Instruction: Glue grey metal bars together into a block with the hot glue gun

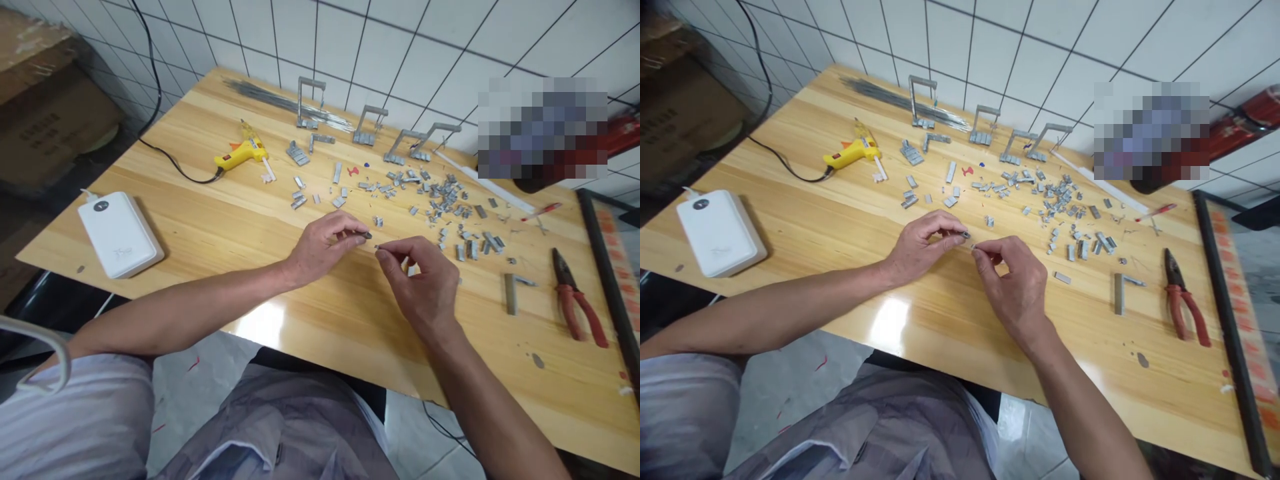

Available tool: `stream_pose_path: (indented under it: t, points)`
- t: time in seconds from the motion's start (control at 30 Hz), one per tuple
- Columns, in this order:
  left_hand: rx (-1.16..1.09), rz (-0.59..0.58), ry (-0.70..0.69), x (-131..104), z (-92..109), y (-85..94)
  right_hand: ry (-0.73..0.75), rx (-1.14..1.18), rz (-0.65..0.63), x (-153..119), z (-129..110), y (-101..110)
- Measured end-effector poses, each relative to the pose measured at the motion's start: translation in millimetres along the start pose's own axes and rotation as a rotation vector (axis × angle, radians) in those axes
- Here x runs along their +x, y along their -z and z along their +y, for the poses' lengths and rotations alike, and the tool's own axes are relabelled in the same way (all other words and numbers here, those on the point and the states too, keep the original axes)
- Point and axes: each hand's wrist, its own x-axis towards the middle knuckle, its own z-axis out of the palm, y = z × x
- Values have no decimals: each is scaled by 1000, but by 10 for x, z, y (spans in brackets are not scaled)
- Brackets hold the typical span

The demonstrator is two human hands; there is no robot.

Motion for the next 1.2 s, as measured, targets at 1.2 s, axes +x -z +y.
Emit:
stream_pose_path:
  t: [1.2]
  points:
    - [61,-101,-142,-55,22,-37,150,-80,52,-82,138,-52]
